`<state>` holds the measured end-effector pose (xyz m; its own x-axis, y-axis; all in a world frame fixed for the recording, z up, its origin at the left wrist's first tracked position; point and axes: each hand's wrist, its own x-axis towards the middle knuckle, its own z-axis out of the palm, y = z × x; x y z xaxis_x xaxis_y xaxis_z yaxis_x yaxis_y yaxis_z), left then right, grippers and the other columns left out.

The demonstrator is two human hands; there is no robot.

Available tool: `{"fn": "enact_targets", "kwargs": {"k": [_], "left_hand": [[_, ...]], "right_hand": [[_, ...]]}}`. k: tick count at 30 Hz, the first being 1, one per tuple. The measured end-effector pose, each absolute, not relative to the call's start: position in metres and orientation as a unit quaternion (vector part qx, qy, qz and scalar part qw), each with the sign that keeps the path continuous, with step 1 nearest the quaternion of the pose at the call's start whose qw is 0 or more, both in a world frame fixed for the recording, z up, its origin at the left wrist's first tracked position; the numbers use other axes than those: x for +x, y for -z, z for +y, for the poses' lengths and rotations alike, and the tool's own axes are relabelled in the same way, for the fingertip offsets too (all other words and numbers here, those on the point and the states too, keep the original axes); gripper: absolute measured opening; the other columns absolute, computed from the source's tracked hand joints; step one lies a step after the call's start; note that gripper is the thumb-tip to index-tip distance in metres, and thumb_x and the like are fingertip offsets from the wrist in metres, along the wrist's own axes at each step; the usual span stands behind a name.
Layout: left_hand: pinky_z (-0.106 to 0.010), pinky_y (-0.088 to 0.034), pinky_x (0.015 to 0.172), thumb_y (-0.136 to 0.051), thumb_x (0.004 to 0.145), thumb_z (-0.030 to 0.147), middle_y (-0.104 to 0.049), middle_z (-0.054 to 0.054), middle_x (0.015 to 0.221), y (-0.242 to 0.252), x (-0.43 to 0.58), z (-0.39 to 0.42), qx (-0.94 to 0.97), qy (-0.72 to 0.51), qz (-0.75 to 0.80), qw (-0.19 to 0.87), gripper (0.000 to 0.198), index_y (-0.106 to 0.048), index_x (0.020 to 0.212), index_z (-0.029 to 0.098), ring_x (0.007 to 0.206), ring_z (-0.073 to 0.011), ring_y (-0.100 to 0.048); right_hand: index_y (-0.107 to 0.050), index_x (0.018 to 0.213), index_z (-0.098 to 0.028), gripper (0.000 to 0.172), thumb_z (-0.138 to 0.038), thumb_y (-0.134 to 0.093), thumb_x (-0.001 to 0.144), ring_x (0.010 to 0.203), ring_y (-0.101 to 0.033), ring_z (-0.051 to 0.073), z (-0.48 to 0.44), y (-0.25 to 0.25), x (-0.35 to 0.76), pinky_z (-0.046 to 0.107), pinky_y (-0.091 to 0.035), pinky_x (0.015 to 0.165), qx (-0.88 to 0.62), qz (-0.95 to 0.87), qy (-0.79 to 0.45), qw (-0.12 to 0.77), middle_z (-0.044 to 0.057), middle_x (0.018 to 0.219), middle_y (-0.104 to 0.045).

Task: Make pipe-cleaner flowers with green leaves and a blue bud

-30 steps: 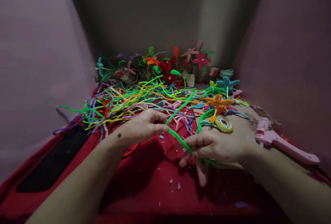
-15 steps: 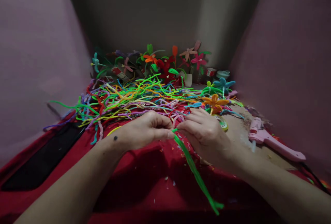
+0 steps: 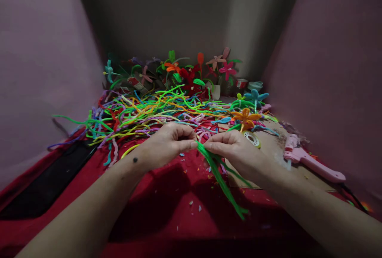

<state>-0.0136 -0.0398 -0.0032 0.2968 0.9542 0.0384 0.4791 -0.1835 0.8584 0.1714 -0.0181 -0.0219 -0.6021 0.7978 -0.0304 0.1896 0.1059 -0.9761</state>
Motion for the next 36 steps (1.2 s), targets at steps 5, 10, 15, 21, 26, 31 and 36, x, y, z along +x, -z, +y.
{"fn": "enact_targets", "kwargs": {"k": [5,10,15,21,26,31,36], "left_hand": [[-0.022,-0.029,0.051,-0.056,0.07,0.023,-0.044,0.005,0.054,0.003,-0.012,-0.04,0.702,-0.277,0.517,0.403,0.012,-0.059,0.061,0.015,0.054,-0.0091,-0.037],[-0.023,-0.03,0.053,-0.058,0.068,0.024,-0.046,0.004,0.053,0.008,-0.009,-0.038,0.662,-0.32,0.528,0.425,0.013,-0.059,0.059,0.015,0.053,-0.0089,-0.037],[-0.023,-0.035,0.059,-0.063,0.067,0.026,-0.055,0.002,0.061,0.01,-0.006,-0.037,0.674,-0.366,0.544,0.341,0.011,-0.066,0.063,0.016,0.061,-0.0116,-0.046],[-0.02,-0.029,0.047,-0.063,0.07,0.027,-0.049,0.005,0.053,0.013,-0.001,-0.04,0.578,-0.42,0.503,0.486,0.012,-0.061,0.066,0.015,0.048,-0.0068,-0.04],[-0.018,-0.024,0.041,-0.061,0.075,0.027,-0.052,0.004,0.055,0.017,0.003,-0.041,0.564,-0.461,0.463,0.505,0.013,-0.058,0.073,0.015,0.043,-0.0047,-0.035],[-0.018,-0.029,0.044,-0.058,0.077,0.022,-0.046,0.005,0.054,0.02,0.006,-0.041,0.632,-0.471,0.505,0.354,0.011,-0.058,0.069,0.014,0.047,-0.0052,-0.037],[-0.019,-0.032,0.047,-0.054,0.08,0.022,-0.049,0.005,0.056,0.025,0.006,-0.043,0.672,-0.467,0.525,0.234,0.013,-0.06,0.071,0.015,0.048,-0.0064,-0.04]], "right_hand": [[-0.057,0.059,-0.014,0.021,-0.031,-0.059,0.073,0.048,-0.03,0.006,-0.014,0.023,0.17,0.022,-0.024,0.046,-0.371,-0.719,-0.537,0.237,-0.005,0.051,-0.041],[-0.057,0.058,-0.014,0.017,-0.025,-0.058,0.071,0.048,-0.028,0.006,-0.015,0.028,0.169,0.023,-0.022,0.047,-0.383,-0.708,-0.542,0.241,-0.005,0.051,-0.04],[-0.06,0.06,-0.013,0.017,-0.025,-0.057,0.072,0.05,-0.04,0.008,-0.016,0.03,0.169,0.024,-0.03,0.051,-0.386,-0.67,-0.579,0.259,-0.001,0.055,-0.052],[-0.059,0.06,-0.013,0.017,-0.023,-0.058,0.074,0.052,-0.044,0.008,-0.019,0.027,0.168,0.023,-0.034,0.054,-0.357,-0.651,-0.594,0.31,-0.001,0.056,-0.054],[-0.058,0.061,-0.014,0.017,-0.026,-0.064,0.071,0.051,-0.046,0.007,-0.022,0.029,0.162,0.022,-0.038,0.054,-0.337,-0.606,-0.62,0.366,-0.003,0.056,-0.053],[-0.058,0.07,-0.014,0.013,-0.025,-0.064,0.072,0.05,-0.06,0.012,-0.023,0.032,0.158,0.03,-0.051,0.058,-0.337,-0.476,-0.737,0.341,0.001,0.058,-0.062],[-0.06,0.072,-0.012,0.005,-0.014,-0.06,0.076,0.046,-0.06,0.011,-0.025,0.031,0.158,0.024,-0.051,0.047,-0.368,-0.441,-0.759,0.307,0.003,0.057,-0.063]]}}
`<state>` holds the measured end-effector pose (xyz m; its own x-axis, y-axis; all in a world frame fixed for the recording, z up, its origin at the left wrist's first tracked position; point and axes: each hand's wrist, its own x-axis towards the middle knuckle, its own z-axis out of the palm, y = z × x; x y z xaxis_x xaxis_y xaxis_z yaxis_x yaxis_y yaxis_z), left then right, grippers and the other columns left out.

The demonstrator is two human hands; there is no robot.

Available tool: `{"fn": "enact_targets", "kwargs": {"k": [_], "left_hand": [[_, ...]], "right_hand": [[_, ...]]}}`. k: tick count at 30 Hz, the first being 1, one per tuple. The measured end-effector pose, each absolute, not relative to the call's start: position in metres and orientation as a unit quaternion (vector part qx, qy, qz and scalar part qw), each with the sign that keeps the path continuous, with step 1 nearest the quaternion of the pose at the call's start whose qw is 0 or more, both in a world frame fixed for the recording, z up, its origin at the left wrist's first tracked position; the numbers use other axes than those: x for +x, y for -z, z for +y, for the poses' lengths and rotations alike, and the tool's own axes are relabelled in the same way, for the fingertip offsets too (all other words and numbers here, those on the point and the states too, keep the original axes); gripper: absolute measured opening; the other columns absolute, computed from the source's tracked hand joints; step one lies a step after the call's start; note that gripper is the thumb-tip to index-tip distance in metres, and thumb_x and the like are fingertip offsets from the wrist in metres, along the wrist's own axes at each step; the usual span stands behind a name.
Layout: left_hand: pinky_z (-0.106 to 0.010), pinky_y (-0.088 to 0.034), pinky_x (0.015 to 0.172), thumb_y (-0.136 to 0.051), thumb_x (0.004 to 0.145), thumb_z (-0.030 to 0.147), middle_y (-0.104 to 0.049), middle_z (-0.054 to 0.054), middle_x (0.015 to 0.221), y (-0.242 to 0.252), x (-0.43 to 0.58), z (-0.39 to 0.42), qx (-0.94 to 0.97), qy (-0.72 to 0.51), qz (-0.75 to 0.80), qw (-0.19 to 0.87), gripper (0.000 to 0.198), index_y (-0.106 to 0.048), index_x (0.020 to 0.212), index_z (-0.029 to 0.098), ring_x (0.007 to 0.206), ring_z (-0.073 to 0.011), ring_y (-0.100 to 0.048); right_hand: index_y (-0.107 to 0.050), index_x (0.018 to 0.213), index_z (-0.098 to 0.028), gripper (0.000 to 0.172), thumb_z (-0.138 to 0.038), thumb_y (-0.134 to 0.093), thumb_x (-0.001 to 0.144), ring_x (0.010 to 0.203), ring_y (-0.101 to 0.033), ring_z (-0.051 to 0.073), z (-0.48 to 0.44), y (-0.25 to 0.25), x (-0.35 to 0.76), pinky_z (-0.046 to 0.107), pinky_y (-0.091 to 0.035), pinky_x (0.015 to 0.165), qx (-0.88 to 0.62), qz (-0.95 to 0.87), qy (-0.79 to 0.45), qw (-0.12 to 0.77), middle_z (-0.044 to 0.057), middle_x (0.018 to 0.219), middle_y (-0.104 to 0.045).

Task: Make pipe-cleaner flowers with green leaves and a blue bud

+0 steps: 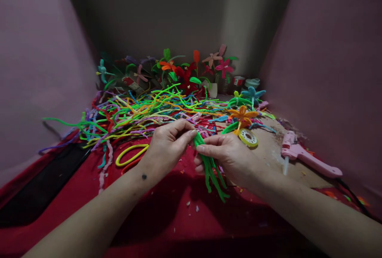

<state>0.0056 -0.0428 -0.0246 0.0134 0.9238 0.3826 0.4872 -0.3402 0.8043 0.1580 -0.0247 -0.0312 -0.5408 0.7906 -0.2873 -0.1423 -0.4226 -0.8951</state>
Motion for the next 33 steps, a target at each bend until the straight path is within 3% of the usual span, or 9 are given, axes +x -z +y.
{"fn": "enact_targets", "kwargs": {"k": [4,6,11,13,18,27,33], "left_hand": [[-0.021,-0.035,0.054,-0.055,0.079,0.021,-0.053,0.003,0.058,0.028,0.007,-0.044,0.701,-0.461,0.535,0.102,0.013,-0.061,0.069,0.015,0.053,-0.0075,-0.045],[-0.021,-0.036,0.056,-0.057,0.077,0.021,-0.055,0.002,0.06,0.027,0.007,-0.044,0.695,-0.469,0.533,0.112,0.013,-0.061,0.067,0.015,0.055,-0.008,-0.047],[-0.021,-0.034,0.046,-0.065,0.073,0.032,-0.055,0.003,0.059,0.027,0.005,-0.038,0.537,-0.484,0.481,0.496,0.018,-0.063,0.084,0.017,0.045,-0.0065,-0.042],[-0.019,-0.032,0.044,-0.066,0.072,0.033,-0.053,0.003,0.056,0.029,0.006,-0.036,0.496,-0.462,0.456,0.577,0.023,-0.065,0.086,0.015,0.042,-0.0054,-0.04],[-0.018,-0.022,0.038,-0.067,0.071,0.032,-0.044,0.005,0.045,0.034,0.013,-0.034,0.48,-0.49,0.481,0.546,0.028,-0.054,0.055,0.013,0.037,-0.0027,-0.032],[-0.018,-0.017,0.038,-0.065,0.073,0.033,-0.031,0.008,0.043,0.036,0.006,-0.027,0.498,-0.532,0.556,0.4,0.038,-0.042,0.051,0.014,0.039,-0.0017,-0.024],[-0.02,-0.021,0.038,-0.067,0.072,0.034,-0.033,0.008,0.042,0.035,0.006,-0.026,0.462,-0.49,0.449,0.588,0.034,-0.044,0.053,0.016,0.036,-0.0032,-0.027]], "right_hand": [[-0.058,0.066,-0.011,0.012,-0.008,-0.056,0.078,0.039,-0.054,0.009,-0.025,0.031,0.156,0.022,-0.049,0.041,-0.4,-0.426,-0.761,0.283,0.001,0.051,-0.059],[-0.058,0.064,-0.011,0.014,-0.007,-0.056,0.078,0.039,-0.054,0.009,-0.024,0.033,0.157,0.023,-0.05,0.042,-0.398,-0.425,-0.763,0.282,0.001,0.051,-0.059],[-0.059,0.065,-0.01,0.013,-0.007,-0.057,0.078,0.04,-0.056,0.01,-0.023,0.035,0.16,0.025,-0.052,0.043,-0.375,-0.425,-0.774,0.282,0.002,0.053,-0.06],[-0.058,0.066,-0.009,0.014,-0.007,-0.055,0.079,0.04,-0.056,0.01,-0.022,0.034,0.161,0.025,-0.052,0.043,-0.376,-0.424,-0.777,0.275,0.002,0.054,-0.06],[-0.058,0.066,-0.009,0.016,-0.008,-0.054,0.081,0.039,-0.055,0.01,-0.023,0.035,0.159,0.025,-0.053,0.043,-0.372,-0.428,-0.781,0.263,0.002,0.053,-0.06],[-0.059,0.068,-0.008,0.019,-0.008,-0.048,0.083,0.036,-0.056,0.011,-0.03,0.048,0.156,0.022,-0.051,0.039,-0.382,-0.402,-0.798,0.234,0.002,0.049,-0.06],[-0.059,0.068,-0.008,0.02,-0.01,-0.047,0.084,0.036,-0.056,0.011,-0.026,0.048,0.162,0.022,-0.05,0.039,-0.365,-0.399,-0.809,0.231,0.003,0.048,-0.059]]}}
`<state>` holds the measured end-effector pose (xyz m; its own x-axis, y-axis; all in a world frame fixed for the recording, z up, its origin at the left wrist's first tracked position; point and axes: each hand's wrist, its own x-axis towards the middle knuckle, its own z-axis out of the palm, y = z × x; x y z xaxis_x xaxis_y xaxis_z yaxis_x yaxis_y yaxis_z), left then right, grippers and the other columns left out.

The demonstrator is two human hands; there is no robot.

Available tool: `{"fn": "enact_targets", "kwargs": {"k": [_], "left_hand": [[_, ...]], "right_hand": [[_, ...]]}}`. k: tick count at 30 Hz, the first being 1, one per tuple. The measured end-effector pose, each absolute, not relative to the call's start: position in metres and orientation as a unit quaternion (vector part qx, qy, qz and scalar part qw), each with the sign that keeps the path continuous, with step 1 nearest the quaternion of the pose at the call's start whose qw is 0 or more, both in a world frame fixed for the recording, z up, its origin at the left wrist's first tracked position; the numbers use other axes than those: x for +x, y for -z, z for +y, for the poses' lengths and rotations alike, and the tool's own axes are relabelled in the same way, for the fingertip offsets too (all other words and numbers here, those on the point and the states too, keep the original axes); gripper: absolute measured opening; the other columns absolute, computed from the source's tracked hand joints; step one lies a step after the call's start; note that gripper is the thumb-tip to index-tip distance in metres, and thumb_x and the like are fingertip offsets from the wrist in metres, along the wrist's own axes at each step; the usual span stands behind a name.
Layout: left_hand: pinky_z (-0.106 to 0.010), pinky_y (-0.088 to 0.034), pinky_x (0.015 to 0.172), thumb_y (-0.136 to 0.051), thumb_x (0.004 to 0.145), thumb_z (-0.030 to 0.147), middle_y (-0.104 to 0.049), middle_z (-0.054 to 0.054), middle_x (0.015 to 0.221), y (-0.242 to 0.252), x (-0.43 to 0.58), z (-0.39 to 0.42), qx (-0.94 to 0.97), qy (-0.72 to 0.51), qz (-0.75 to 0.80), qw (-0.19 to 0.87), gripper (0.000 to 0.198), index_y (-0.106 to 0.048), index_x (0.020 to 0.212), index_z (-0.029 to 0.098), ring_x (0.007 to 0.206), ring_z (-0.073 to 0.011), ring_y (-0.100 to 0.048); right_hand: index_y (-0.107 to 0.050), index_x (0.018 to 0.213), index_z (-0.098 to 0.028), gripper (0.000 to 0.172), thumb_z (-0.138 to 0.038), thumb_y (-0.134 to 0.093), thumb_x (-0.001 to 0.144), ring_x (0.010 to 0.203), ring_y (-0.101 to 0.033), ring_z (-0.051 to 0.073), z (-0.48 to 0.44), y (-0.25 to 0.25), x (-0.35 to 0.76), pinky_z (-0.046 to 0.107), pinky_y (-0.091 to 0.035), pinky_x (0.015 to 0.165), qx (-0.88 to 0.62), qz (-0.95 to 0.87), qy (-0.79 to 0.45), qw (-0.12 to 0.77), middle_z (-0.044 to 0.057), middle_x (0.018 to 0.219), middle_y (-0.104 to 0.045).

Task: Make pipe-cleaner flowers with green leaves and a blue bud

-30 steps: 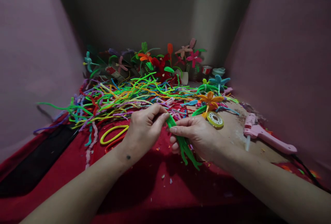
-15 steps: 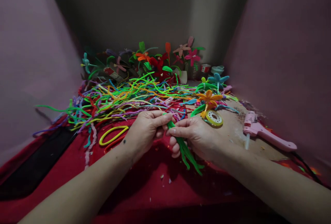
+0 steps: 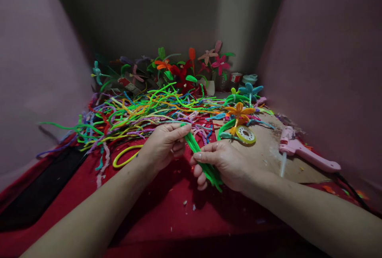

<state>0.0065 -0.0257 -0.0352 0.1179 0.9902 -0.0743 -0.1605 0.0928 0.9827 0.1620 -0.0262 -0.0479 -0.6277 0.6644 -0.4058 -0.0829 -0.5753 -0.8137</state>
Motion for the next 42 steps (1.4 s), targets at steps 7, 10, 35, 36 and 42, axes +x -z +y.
{"fn": "enact_targets", "kwargs": {"k": [7,10,35,36,42], "left_hand": [[-0.02,-0.024,0.038,-0.069,0.069,0.035,-0.042,0.005,0.034,0.043,0.016,-0.031,0.46,-0.446,0.501,0.582,0.034,-0.052,0.049,0.014,0.034,-0.0052,-0.036],[-0.02,-0.023,0.037,-0.069,0.069,0.035,-0.044,0.004,0.034,0.042,0.017,-0.03,0.468,-0.473,0.53,0.526,0.035,-0.052,0.047,0.014,0.032,-0.0052,-0.036],[-0.02,-0.02,0.037,-0.071,0.066,0.031,-0.043,0.005,0.041,0.039,0.01,-0.029,0.467,-0.458,0.493,0.575,0.029,-0.054,0.051,0.013,0.035,-0.0035,-0.03],[-0.019,-0.019,0.037,-0.071,0.067,0.031,-0.045,0.005,0.041,0.04,0.012,-0.03,0.466,-0.439,0.493,0.589,0.028,-0.055,0.051,0.013,0.035,-0.0032,-0.03],[-0.019,-0.024,0.039,-0.07,0.067,0.023,-0.047,0.004,0.042,0.034,0.022,-0.038,0.518,-0.452,0.548,0.477,0.021,-0.059,0.051,0.012,0.039,-0.0046,-0.035]], "right_hand": [[-0.058,0.067,-0.009,0.02,-0.012,-0.049,0.084,0.035,-0.055,0.011,-0.023,0.048,0.163,0.022,-0.05,0.039,-0.362,-0.4,-0.805,0.247,0.002,0.049,-0.059],[-0.058,0.068,-0.009,0.018,-0.012,-0.05,0.083,0.036,-0.056,0.01,-0.022,0.053,0.162,0.022,-0.051,0.039,-0.348,-0.406,-0.807,0.25,0.002,0.05,-0.06],[-0.059,0.068,-0.009,0.014,-0.011,-0.052,0.079,0.035,-0.055,0.011,-0.019,0.051,0.166,0.022,-0.049,0.037,-0.343,-0.413,-0.803,0.258,0.002,0.048,-0.059],[-0.059,0.068,-0.009,0.014,-0.011,-0.051,0.079,0.035,-0.055,0.011,-0.019,0.052,0.167,0.023,-0.049,0.036,-0.342,-0.411,-0.804,0.26,0.002,0.049,-0.059],[-0.055,0.064,-0.01,0.02,-0.008,-0.047,0.081,0.033,-0.053,0.011,-0.02,0.049,0.165,0.022,-0.047,0.034,-0.368,-0.411,-0.79,0.266,0.001,0.046,-0.058]]}}
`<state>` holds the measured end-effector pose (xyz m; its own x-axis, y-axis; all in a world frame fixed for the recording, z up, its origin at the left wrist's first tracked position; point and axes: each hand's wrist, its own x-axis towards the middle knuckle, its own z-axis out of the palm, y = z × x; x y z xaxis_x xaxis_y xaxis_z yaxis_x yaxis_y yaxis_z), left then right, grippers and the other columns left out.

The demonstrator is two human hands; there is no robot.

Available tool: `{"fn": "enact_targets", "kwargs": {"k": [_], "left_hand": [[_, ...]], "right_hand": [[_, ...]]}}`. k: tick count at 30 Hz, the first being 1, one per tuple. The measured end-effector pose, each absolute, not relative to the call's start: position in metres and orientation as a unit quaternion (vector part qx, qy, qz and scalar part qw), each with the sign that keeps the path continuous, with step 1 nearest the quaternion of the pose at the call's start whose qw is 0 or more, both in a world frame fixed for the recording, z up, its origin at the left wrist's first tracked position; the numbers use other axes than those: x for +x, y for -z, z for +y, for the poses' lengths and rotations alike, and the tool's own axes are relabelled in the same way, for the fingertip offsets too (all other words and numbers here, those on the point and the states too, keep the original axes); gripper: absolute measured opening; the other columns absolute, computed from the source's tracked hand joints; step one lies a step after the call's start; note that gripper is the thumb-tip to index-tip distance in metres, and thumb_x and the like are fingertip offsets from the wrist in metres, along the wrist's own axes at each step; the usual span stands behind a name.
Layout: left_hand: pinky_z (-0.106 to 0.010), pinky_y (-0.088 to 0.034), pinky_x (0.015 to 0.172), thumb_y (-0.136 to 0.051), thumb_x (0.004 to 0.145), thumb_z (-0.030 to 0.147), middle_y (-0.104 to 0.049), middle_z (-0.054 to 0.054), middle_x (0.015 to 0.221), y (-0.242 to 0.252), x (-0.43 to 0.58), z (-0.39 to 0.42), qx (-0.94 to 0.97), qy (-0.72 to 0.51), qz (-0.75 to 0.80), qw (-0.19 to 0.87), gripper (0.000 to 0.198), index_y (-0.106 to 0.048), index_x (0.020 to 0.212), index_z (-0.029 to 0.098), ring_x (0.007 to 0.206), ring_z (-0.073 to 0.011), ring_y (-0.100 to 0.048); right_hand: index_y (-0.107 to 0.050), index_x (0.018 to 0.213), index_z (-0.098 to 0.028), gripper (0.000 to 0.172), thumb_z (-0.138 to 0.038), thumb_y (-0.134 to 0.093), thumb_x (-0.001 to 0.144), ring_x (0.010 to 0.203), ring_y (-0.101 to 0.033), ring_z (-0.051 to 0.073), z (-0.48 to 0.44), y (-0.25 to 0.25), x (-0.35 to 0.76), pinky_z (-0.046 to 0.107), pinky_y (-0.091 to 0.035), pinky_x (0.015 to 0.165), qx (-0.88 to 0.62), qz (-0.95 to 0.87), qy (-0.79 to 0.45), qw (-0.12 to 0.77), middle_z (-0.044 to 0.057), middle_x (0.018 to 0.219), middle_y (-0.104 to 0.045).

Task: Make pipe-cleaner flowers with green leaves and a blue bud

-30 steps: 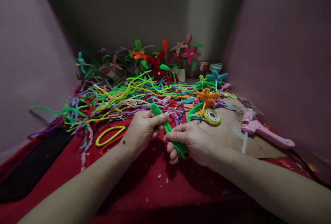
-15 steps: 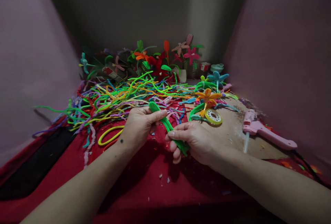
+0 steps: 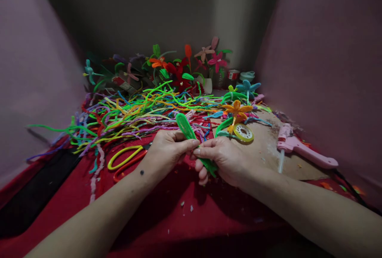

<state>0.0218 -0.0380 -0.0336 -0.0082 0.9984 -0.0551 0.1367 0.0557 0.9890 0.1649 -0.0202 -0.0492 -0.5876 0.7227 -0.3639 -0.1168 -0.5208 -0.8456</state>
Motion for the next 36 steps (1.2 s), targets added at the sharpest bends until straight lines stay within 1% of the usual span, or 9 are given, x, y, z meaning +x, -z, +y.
{"fn": "enact_targets", "kwargs": {"k": [5,9,13,17,20,25,31,34,36], "left_hand": [[-0.02,-0.033,0.047,-0.066,0.071,0.026,-0.051,0.003,0.052,0.037,0.021,-0.041,0.601,-0.467,0.556,0.335,0.018,-0.064,0.059,0.014,0.05,-0.0079,-0.042],[-0.02,-0.031,0.047,-0.064,0.073,0.03,-0.045,0.004,0.05,0.041,0.021,-0.041,0.619,-0.473,0.571,0.258,0.023,-0.061,0.057,0.015,0.05,-0.0081,-0.038],[-0.02,-0.031,0.047,-0.062,0.074,0.028,-0.042,0.005,0.05,0.04,0.022,-0.04,0.629,-0.48,0.572,0.215,0.025,-0.056,0.054,0.015,0.049,-0.0072,-0.036],[-0.02,-0.03,0.047,-0.064,0.072,0.027,-0.04,0.005,0.051,0.037,0.022,-0.041,0.618,-0.486,0.575,0.226,0.025,-0.054,0.053,0.015,0.049,-0.0071,-0.035],[-0.021,-0.027,0.044,-0.066,0.07,0.026,-0.037,0.006,0.048,0.035,0.023,-0.041,0.587,-0.511,0.573,0.256,0.031,-0.047,0.047,0.016,0.046,-0.0061,-0.032],[-0.021,-0.02,0.038,-0.071,0.066,0.03,-0.033,0.008,0.04,0.038,0.021,-0.037,0.504,-0.532,0.573,0.367,0.044,-0.035,0.042,0.017,0.038,-0.0043,-0.028],[-0.02,-0.025,0.038,-0.073,0.064,0.028,-0.038,0.007,0.042,0.037,0.013,-0.03,0.47,-0.536,0.525,0.465,0.035,-0.045,0.049,0.015,0.038,-0.0042,-0.034],[-0.02,-0.031,0.04,-0.069,0.069,0.03,-0.041,0.007,0.05,0.03,0.007,-0.029,0.475,-0.569,0.515,0.43,0.023,-0.052,0.061,0.016,0.041,-0.0051,-0.036],[-0.021,-0.037,0.046,-0.065,0.073,0.03,-0.048,0.005,0.061,0.026,0.002,-0.03,0.492,-0.618,0.536,0.299,0.015,-0.058,0.078,0.018,0.048,-0.007,-0.043]], "right_hand": [[-0.056,0.063,-0.01,0.021,-0.013,-0.05,0.083,0.034,-0.054,0.01,-0.023,0.051,0.163,0.022,-0.049,0.037,-0.36,-0.405,-0.794,0.274,0.001,0.046,-0.058],[-0.056,0.064,-0.011,0.019,-0.016,-0.053,0.082,0.034,-0.053,0.01,-0.025,0.051,0.162,0.023,-0.05,0.036,-0.353,-0.403,-0.796,0.282,0.0,0.047,-0.058],[-0.057,0.067,-0.011,0.018,-0.014,-0.049,0.083,0.033,-0.053,0.01,-0.026,0.05,0.162,0.021,-0.048,0.035,-0.359,-0.416,-0.788,0.278,-0.001,0.047,-0.057],[-0.058,0.068,-0.011,0.02,-0.013,-0.047,0.085,0.034,-0.053,0.009,-0.025,0.048,0.162,0.021,-0.049,0.037,-0.369,-0.423,-0.783,0.267,-0.001,0.047,-0.057],[-0.058,0.068,-0.011,0.022,-0.015,-0.046,0.086,0.033,-0.052,0.009,-0.024,0.048,0.164,0.02,-0.048,0.036,-0.371,-0.424,-0.783,0.264,-0.001,0.046,-0.056],[-0.058,0.068,-0.01,0.021,-0.014,-0.047,0.085,0.033,-0.051,0.008,-0.019,0.046,0.167,0.02,-0.047,0.035,-0.369,-0.442,-0.776,0.256,-0.002,0.045,-0.055],[-0.059,0.068,-0.01,0.022,-0.016,-0.047,0.085,0.032,-0.049,0.008,-0.014,0.048,0.17,0.021,-0.048,0.035,-0.351,-0.463,-0.783,0.225,-0.002,0.045,-0.054],[-0.058,0.068,-0.01,0.021,-0.017,-0.047,0.085,0.032,-0.049,0.008,-0.011,0.048,0.171,0.021,-0.048,0.034,-0.36,-0.457,-0.785,0.212,-0.002,0.046,-0.054],[-0.058,0.068,-0.01,0.022,-0.016,-0.047,0.085,0.031,-0.048,0.007,-0.01,0.048,0.172,0.02,-0.046,0.033,-0.37,-0.454,-0.782,0.211,-0.002,0.046,-0.053]]}}
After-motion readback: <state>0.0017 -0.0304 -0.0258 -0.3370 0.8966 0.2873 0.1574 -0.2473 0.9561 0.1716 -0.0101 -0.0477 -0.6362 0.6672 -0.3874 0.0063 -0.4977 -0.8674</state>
